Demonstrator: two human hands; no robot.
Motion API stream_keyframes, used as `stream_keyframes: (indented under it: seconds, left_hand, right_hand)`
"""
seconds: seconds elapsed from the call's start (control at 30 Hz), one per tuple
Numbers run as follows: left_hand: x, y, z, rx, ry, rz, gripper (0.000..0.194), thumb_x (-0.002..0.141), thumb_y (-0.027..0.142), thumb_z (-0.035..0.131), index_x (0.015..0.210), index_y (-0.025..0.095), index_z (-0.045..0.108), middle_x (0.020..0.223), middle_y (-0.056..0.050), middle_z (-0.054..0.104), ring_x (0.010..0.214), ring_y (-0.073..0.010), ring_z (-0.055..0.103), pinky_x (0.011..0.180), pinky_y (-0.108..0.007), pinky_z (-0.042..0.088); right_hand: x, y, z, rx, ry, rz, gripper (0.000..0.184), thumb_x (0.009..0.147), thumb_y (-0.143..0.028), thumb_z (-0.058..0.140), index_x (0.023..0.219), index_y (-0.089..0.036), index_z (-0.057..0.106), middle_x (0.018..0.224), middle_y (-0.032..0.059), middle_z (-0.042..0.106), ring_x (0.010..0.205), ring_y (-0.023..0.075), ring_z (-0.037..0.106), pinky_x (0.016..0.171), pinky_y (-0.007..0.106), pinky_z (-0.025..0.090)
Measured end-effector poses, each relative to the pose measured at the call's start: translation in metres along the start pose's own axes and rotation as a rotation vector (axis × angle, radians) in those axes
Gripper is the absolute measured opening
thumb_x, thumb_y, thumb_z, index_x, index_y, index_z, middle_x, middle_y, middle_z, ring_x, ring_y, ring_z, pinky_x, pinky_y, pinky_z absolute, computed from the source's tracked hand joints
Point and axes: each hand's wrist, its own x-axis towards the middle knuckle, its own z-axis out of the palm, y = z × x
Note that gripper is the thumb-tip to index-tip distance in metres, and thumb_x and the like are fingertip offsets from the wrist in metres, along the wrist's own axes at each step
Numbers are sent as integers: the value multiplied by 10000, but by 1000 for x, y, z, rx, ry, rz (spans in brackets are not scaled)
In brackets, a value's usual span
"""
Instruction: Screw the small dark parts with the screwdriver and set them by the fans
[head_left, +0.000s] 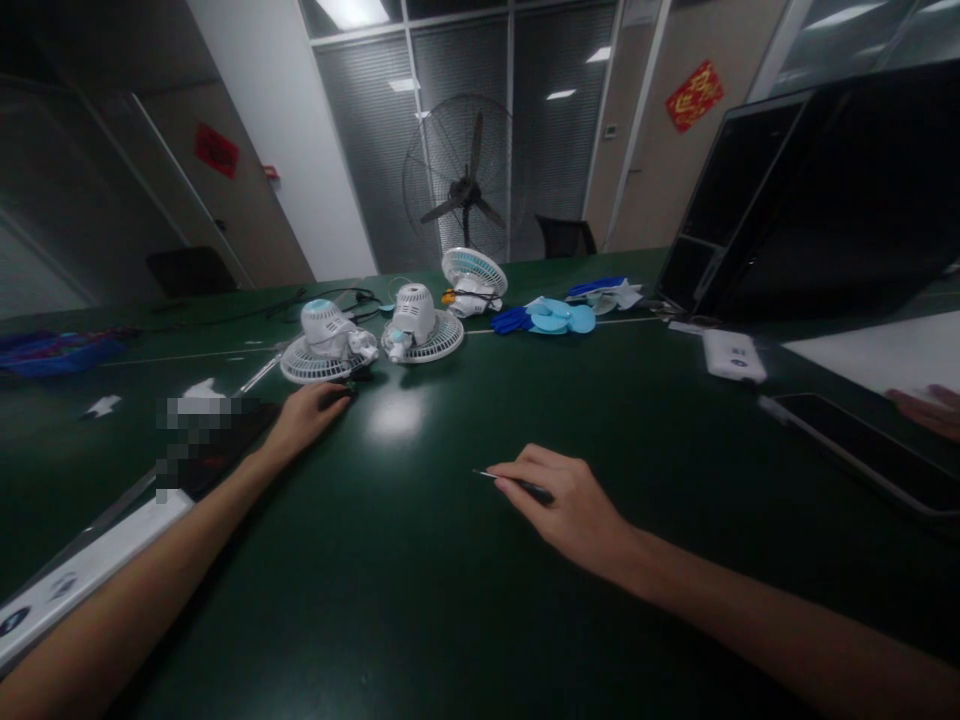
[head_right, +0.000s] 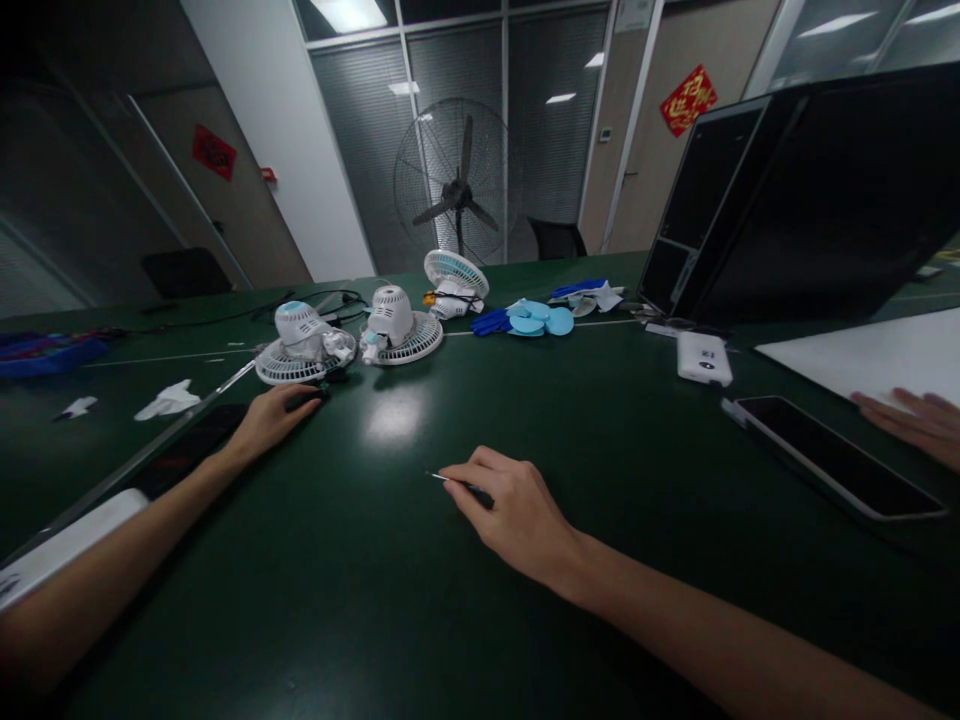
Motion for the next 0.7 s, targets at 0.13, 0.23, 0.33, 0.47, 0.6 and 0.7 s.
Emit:
stream_keyframes:
  seconds: [0.13,0.23,0.33,0.47,0.6,0.7]
  left_hand:
    - [-2,5,-2,-16,75,-97,539,949,601,534,1184,170,759,1245,-136,758,1119,-320,699,1024,-413,523]
    - [-3,7,-3,-48,166,-154,531,957,578,524,1184,161,762,1178,-134,780,1021,-316,731,948,-407,553]
    - [-4,4,-4,-104,190,-180,483,949,541,551,1222,195,747,1164,-108,788,1023,-303,742,927,-390,566]
    - [-5,5,-4,-140,197,-182,465,931,515,580,1238,201,732,1156,-110,791,1046,-301,750,940,-386,568]
    - [-5,8,-3,-153,204,-187,490,917,526,609,1250,185,722,1164,-133,787,1076,-312,749,952,-401,569]
    - [-7,12,-3,-199,188,-202,513,909,574,619,1223,183,729,1172,-127,787,1084,-310,748,964,-401,570]
  right_hand:
    - [0,0,-1,9,-9,-4,243,1081,-239,593,1278,-234,735,1084,42,713,874,152,687,723,271,589]
    - [0,1,-1,1,-10,-12,243,1083,-248,588,1274,-236,738,1083,45,716,878,155,689,730,272,593]
    - [0,1,-1,-13,-6,-15,244,1081,-248,589,1270,-234,743,1070,47,719,869,157,689,717,270,588]
    - [0,0,-2,0,-19,-10,245,1079,-240,593,1275,-229,740,1083,43,717,865,146,690,701,251,586]
    - [0,0,-2,-15,-24,-12,249,1083,-242,587,1283,-229,735,1087,44,720,871,147,695,713,257,591]
    - [1,1,-1,-33,-26,-17,252,1084,-254,585,1283,-228,737,1094,53,724,879,155,700,725,267,597]
